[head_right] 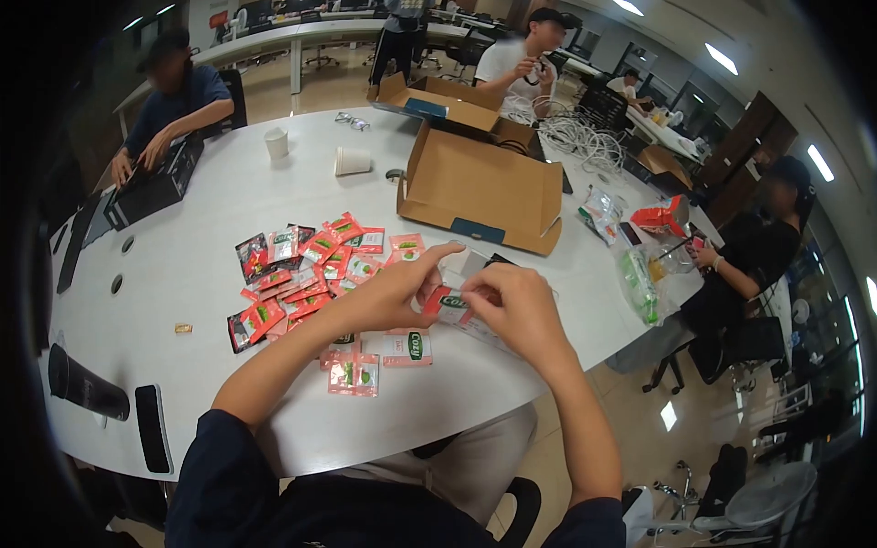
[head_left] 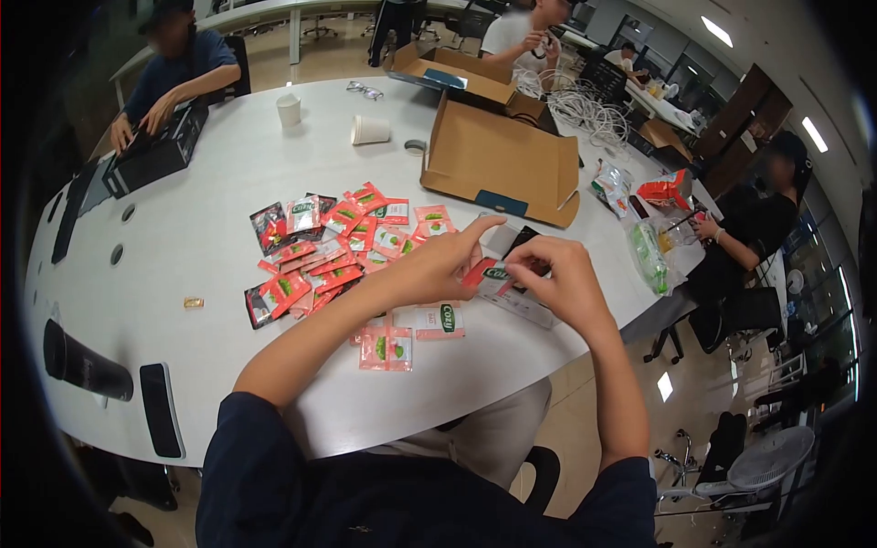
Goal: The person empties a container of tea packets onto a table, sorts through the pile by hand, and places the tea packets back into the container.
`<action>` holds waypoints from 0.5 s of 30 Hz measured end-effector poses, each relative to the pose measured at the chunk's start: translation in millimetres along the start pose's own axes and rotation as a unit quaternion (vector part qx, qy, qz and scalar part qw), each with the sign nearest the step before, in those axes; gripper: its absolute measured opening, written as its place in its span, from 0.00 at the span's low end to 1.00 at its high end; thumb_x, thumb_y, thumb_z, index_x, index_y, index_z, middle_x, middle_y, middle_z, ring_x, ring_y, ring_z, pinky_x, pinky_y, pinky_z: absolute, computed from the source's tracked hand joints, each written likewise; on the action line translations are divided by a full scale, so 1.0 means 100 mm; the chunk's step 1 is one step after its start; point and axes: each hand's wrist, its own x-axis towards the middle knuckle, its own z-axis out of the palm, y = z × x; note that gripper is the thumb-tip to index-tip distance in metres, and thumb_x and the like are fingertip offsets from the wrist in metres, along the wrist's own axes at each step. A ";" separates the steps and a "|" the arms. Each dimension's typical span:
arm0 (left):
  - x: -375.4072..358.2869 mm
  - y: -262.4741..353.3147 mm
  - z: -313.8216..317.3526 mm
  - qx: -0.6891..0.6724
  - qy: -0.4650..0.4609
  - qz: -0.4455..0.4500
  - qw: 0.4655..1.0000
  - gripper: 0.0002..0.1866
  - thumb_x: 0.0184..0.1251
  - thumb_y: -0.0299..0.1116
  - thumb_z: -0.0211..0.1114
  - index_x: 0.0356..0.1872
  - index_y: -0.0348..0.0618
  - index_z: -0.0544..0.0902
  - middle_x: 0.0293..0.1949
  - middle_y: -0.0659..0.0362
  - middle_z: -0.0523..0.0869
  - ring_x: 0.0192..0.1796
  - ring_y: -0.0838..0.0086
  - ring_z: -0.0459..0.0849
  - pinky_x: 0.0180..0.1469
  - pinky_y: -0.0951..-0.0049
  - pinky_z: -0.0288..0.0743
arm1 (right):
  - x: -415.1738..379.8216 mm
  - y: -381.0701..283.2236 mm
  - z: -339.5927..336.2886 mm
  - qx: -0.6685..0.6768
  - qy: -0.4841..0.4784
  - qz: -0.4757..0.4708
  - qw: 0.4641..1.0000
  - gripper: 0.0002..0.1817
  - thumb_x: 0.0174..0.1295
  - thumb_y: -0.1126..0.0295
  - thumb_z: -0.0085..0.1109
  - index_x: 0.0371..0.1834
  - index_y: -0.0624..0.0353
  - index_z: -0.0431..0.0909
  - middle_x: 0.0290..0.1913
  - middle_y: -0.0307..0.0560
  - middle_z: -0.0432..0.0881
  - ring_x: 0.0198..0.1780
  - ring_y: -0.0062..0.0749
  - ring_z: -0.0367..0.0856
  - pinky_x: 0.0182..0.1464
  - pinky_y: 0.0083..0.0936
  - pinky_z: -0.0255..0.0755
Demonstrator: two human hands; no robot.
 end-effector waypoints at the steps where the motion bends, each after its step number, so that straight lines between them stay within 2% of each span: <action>1: 0.01 -0.04 0.00 -0.003 0.010 -0.001 1.000 0.51 0.54 0.25 0.75 0.79 0.48 0.56 0.37 0.57 0.77 0.40 0.69 0.80 0.47 0.69 0.77 | 0.05 0.01 0.00 0.001 -0.005 -0.003 1.000 0.06 0.59 0.72 0.69 0.36 0.62 0.87 0.33 0.46 0.87 0.33 0.34 0.87 0.38 0.28 0.79; 6: 0.04 -0.16 -0.01 -0.007 0.074 0.035 0.997 0.49 0.56 0.31 0.79 0.78 0.47 0.60 0.40 0.58 0.80 0.43 0.69 0.81 0.49 0.69 0.78 | 0.32 0.21 0.00 0.041 -0.001 0.030 0.999 0.07 0.58 0.71 0.68 0.35 0.63 0.88 0.32 0.47 0.88 0.33 0.31 0.87 0.39 0.26 0.78; 8: 0.04 -0.17 -0.03 -0.001 0.088 0.040 0.995 0.48 0.56 0.32 0.79 0.77 0.46 0.61 0.42 0.58 0.81 0.45 0.69 0.81 0.49 0.69 0.78 | 0.42 0.31 -0.03 -0.012 0.012 0.018 1.000 0.10 0.60 0.69 0.69 0.36 0.68 0.87 0.32 0.46 0.89 0.36 0.26 0.88 0.45 0.26 0.79; 9: 0.05 -0.21 -0.04 0.013 0.123 0.039 0.992 0.44 0.58 0.34 0.79 0.75 0.46 0.64 0.43 0.57 0.82 0.45 0.68 0.82 0.50 0.69 0.78 | 0.47 0.36 -0.02 0.001 0.008 0.035 0.999 0.11 0.60 0.68 0.70 0.37 0.67 0.87 0.34 0.47 0.90 0.38 0.28 0.88 0.51 0.29 0.79; 10: 0.05 -0.23 -0.05 0.027 0.158 0.038 0.986 0.41 0.59 0.36 0.78 0.73 0.45 0.67 0.45 0.56 0.82 0.46 0.68 0.82 0.50 0.68 0.78 | 0.50 0.44 0.01 0.001 0.008 0.036 0.999 0.11 0.60 0.68 0.70 0.37 0.67 0.87 0.34 0.47 0.90 0.38 0.28 0.88 0.51 0.29 0.79; 11: 0.05 -0.23 -0.07 0.026 0.156 0.039 0.987 0.41 0.59 0.36 0.78 0.73 0.45 0.67 0.45 0.56 0.82 0.46 0.68 0.82 0.50 0.68 0.78 | 0.52 0.52 0.04 0.004 0.021 0.022 1.000 0.11 0.59 0.67 0.69 0.36 0.65 0.88 0.34 0.47 0.90 0.38 0.32 0.88 0.48 0.29 0.78; 12: 0.05 -0.21 -0.10 0.044 0.161 0.031 0.986 0.35 0.61 0.37 0.77 0.68 0.44 0.71 0.45 0.55 0.83 0.46 0.67 0.83 0.50 0.67 0.79 | 0.54 0.59 0.07 0.006 0.034 0.008 0.999 0.10 0.58 0.66 0.69 0.35 0.63 0.88 0.33 0.47 0.89 0.37 0.36 0.87 0.46 0.30 0.77; 13: 0.05 -0.19 -0.12 0.061 0.165 0.024 0.984 0.30 0.63 0.39 0.75 0.64 0.43 0.75 0.46 0.55 0.84 0.47 0.65 0.83 0.49 0.67 0.79 | 0.57 0.64 0.09 0.006 0.033 0.007 0.999 0.10 0.58 0.66 0.69 0.35 0.63 0.88 0.33 0.47 0.89 0.37 0.36 0.87 0.46 0.30 0.77; 14: 0.05 -0.20 -0.11 0.061 0.165 0.024 0.984 0.30 0.63 0.39 0.75 0.64 0.43 0.75 0.46 0.55 0.84 0.47 0.65 0.83 0.49 0.67 0.79 | 0.58 0.68 0.11 0.002 0.035 0.012 0.999 0.11 0.58 0.66 0.69 0.35 0.64 0.88 0.34 0.48 0.89 0.38 0.37 0.88 0.47 0.30 0.77; 15: 0.04 -0.20 -0.09 0.075 0.152 0.041 0.985 0.25 0.64 0.40 0.74 0.59 0.42 0.78 0.46 0.54 0.84 0.46 0.65 0.83 0.47 0.66 0.79 | 0.59 0.71 0.11 -0.001 0.037 0.016 0.999 0.11 0.58 0.66 0.69 0.36 0.64 0.88 0.35 0.48 0.90 0.40 0.37 0.88 0.48 0.31 0.76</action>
